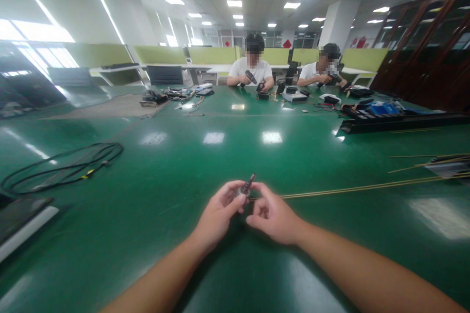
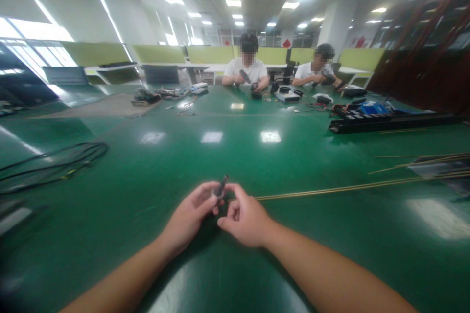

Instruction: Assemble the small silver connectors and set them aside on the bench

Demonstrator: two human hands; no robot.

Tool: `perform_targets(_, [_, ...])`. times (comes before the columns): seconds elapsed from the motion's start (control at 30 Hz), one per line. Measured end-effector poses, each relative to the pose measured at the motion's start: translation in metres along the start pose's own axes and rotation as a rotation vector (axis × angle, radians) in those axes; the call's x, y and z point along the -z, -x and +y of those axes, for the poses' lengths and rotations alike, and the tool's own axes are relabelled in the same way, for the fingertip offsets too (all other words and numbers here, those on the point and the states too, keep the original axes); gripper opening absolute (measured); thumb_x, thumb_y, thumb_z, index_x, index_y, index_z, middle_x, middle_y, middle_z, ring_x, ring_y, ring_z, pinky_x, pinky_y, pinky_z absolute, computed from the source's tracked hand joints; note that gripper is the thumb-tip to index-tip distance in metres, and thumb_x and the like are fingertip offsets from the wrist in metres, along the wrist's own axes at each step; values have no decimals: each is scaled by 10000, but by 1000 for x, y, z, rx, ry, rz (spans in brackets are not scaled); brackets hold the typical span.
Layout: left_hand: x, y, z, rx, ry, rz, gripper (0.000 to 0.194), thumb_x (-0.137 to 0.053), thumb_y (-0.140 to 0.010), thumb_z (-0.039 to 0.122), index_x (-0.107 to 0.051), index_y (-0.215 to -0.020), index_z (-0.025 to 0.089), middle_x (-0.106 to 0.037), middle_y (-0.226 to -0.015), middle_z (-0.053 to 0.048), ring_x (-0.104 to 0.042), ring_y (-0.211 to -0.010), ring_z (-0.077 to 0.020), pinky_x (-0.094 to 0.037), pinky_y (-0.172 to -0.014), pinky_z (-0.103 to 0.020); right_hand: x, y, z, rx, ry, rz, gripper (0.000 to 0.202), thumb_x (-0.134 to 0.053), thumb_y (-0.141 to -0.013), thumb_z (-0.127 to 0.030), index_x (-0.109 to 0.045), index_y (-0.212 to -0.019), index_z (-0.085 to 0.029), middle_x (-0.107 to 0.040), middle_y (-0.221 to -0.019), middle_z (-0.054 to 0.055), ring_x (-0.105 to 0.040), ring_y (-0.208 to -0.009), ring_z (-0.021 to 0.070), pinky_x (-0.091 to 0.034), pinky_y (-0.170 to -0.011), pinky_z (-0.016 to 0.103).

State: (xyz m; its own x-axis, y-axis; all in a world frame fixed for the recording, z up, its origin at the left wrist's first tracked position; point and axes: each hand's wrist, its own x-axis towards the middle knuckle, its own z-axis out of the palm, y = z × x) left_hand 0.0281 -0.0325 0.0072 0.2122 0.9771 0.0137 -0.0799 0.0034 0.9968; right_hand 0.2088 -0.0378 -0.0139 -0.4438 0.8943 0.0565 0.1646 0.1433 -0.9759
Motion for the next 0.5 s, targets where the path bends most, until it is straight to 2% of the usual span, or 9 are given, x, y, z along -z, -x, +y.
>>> perform_targets(0.07, [0, -1, -1, -9, 43, 10, 408, -811, -756, 348, -622, -1073, 175, -698, -1043, -76, -654, -886, -179, -507, -720, -239, 0, 0, 0, 1, -1, 6, 678, -706, -805, -183, -393, -1402, -252, -551, -641, -98, -492, -530, 97, -384, -533, 208])
perform_targets(0.13, [0, -2, -1, -22, 73, 28, 450, -854, -702, 286, -604, -1062, 181, -705, -1093, -79, -666, -990, -197, -531, -829, -260, 0, 0, 0, 2, -4, 9, 685, -709, -802, -180, -393, -1406, -252, -546, -642, -98, -492, -533, 98, -384, -536, 209])
perform_targets(0.2, [0, -2, -2, -35, 76, 59, 524, -876, -656, 248, -604, -1099, 179, -705, -1140, -91, -666, -1060, -219, -526, -950, -313, 0, 1, -1, 4, -5, 6, 682, -707, -802, -175, -397, -1405, -251, -541, -642, -98, -489, -532, 97, -384, -539, 211])
perform_targets(0.27, [0, -1, -2, -42, 52, 95, 563, -882, -629, 242, -619, -1121, 163, -707, -1153, -106, -673, -1071, -242, -518, -1005, -366, 0, 1, -1, 6, -2, 2, 675, -702, -803, -172, -402, -1402, -254, -543, -644, -97, -491, -535, 99, -386, -542, 214])
perform_targets(0.37, [1, -1, -1, -70, -23, 130, 480, -875, -620, 237, -661, -1039, 138, -727, -1058, -102, -692, -997, -249, -538, -979, -387, 0, 1, -1, 11, 12, 2, 666, -697, -805, -173, -407, -1397, -258, -558, -651, -92, -504, -548, 103, -391, -547, 216])
perform_targets(0.5, [3, 0, 1, -178, -147, 121, 338, -833, -662, 206, -679, -957, 144, -710, -987, -83, -678, -942, -225, -544, -907, -340, 0, 1, -1, 13, 24, -2, 670, -700, -806, -183, -404, -1401, -262, -562, -649, -93, -500, -544, 103, -391, -549, 217])
